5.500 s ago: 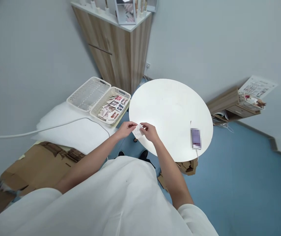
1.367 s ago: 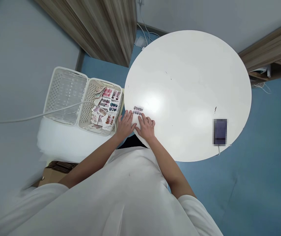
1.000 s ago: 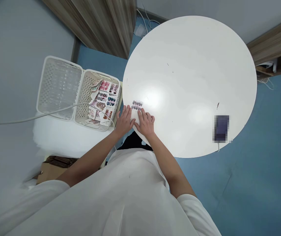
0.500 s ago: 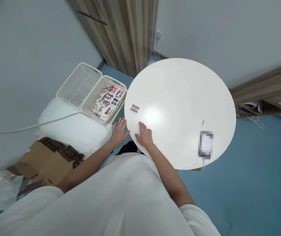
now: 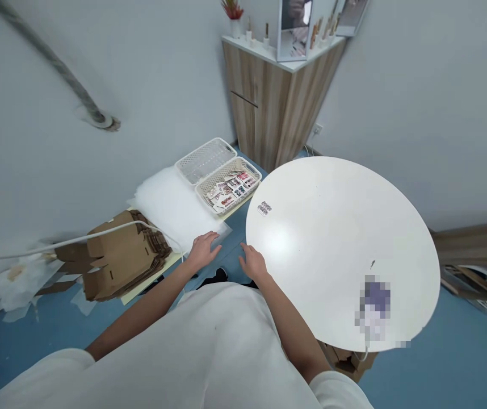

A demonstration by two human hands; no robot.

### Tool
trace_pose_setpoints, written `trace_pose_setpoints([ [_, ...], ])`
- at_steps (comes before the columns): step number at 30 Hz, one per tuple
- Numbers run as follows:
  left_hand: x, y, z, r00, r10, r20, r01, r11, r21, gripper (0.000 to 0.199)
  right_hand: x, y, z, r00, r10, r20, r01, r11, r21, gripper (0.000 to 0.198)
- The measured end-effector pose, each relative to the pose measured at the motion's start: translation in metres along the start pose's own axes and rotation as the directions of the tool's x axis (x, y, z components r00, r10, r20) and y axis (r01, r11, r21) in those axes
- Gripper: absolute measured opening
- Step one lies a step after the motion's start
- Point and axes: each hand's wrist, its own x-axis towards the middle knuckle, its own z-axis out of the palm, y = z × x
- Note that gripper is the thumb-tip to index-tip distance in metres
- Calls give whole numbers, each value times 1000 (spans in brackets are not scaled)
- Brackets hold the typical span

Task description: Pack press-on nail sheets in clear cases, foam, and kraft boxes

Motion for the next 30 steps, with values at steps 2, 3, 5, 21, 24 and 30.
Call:
trace_pose_setpoints([
  [2,-6,-12,-8,1000,-26,-15,25,999,-47,37,8,-13,2,999,-24,24,24,999,-25,42],
  [3,-9,-18,-12,999,-40,-26,38,997,-70,37,13,-21,3,999,-35,32,36,999,-38,41],
  [5,-17,-34,-21,997,-68,-48,62,991,-115,37,25,-37,6,997,-59,47,63,995,-73,39],
  [21,-15,-134,-65,998,-64,-20,58,975,-213,37,108,-129,1,993,45,-105,-71,964,-258,37],
  [24,3,-137,-71,997,-68,-47,55,972,-227,38,123,-129,-1,993,11,-116,-39,969,-245,38],
  [30,35,-144,-82,997,-64,-48,52,975,-216,37,173,-132,-3,986,-110,-129,77,968,-240,37],
])
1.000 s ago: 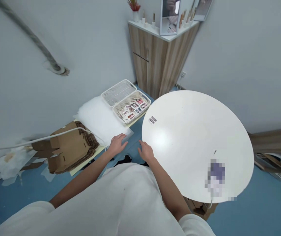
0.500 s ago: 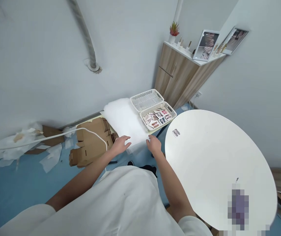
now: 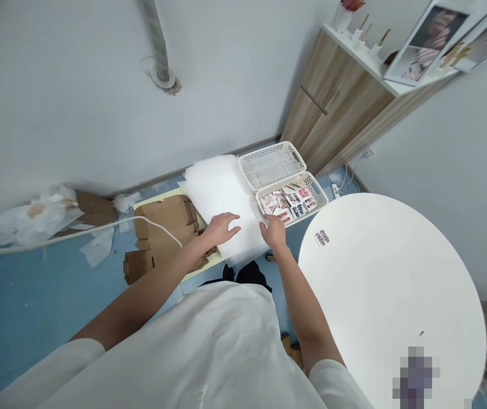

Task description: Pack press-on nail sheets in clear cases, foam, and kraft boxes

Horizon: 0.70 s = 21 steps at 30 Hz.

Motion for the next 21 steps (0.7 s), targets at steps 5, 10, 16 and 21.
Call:
trace_pose_setpoints([
  [5,33,-7,-7,996,-82,-20,83,995,60,36,52,-2,6,998,-29,-52,25,997,-68,42],
  [10,82,-7,-9,993,-105,-62,112,983,143,39,109,-2,7,996,-89,-3,89,993,-81,43],
  [16,146,-2,-2,975,-195,-107,215,947,237,39,162,-8,14,979,-123,165,140,986,-94,29],
  [21,167,-8,9,948,-303,-98,318,919,234,36,171,-13,26,976,-76,202,98,990,-100,24],
])
